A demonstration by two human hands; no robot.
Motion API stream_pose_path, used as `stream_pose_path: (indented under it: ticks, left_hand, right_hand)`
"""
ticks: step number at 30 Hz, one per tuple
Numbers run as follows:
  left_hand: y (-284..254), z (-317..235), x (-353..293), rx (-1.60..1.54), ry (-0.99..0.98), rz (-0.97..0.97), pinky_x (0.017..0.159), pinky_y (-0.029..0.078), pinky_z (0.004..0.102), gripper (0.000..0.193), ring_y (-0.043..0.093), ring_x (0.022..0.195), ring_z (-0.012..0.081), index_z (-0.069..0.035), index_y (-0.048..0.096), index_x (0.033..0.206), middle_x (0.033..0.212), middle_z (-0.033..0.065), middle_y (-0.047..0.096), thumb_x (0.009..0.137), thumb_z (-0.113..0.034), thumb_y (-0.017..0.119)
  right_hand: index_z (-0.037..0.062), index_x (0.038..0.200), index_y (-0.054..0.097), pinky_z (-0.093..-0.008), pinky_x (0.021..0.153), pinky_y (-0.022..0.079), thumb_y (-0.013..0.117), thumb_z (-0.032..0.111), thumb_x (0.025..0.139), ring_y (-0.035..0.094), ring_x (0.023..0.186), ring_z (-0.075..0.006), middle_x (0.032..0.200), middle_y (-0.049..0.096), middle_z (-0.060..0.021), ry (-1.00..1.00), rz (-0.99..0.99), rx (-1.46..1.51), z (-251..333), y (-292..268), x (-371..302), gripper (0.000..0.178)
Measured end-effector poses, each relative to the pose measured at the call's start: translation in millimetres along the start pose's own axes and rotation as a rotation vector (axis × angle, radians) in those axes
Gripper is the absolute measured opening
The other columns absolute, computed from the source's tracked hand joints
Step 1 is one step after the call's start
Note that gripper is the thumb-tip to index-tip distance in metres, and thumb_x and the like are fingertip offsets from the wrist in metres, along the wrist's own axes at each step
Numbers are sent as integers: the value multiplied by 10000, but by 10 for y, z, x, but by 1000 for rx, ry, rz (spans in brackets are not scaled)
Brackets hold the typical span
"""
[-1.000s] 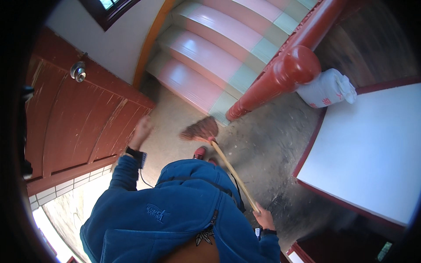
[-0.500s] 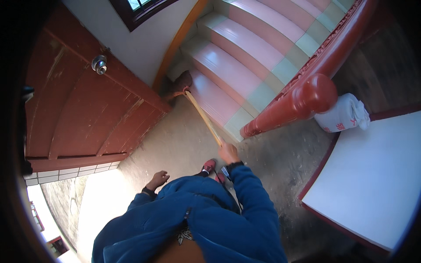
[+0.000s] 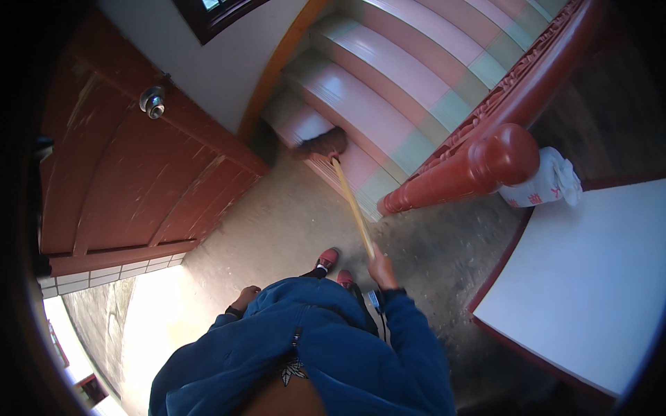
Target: The person sweeps a concrete floor with a broom, starting on a staircase and continuing into a bedroom. They gather debris into a pile and briefly lift a plastic sheet to sweep underneath before resuming sweeping.
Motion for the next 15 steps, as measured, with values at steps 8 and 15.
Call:
stream_pose_path:
  ticks: [8,15]
  left_hand:
    - [-75,-866,680,198,272,20,776,524,407,376,658,852,341,-7,671,967,865,190,682,796,-336,608]
    - [30,-1317,849,244,320,127,824,508,413,348,644,910,352,-14,680,952,915,207,677,793,-312,599]
  right_hand:
    - [117,1343,490,-356,769,493,559,261,933,640,918,-238,1002,648,-220,740,-57,896,-1300,526,-2262,440]
    - [30,1367,454,-342,668,456,604,230,934,580,865,-158,917,611,-105,1032,-131,1308,-1360,136,-3790,501]
Point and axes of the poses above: each hand's wrist, its own x-axis towards the middle knuckle, its own y-axis out of the palm, z = x × y, the point moved 6 cm from there along x, towards the middle knuckle
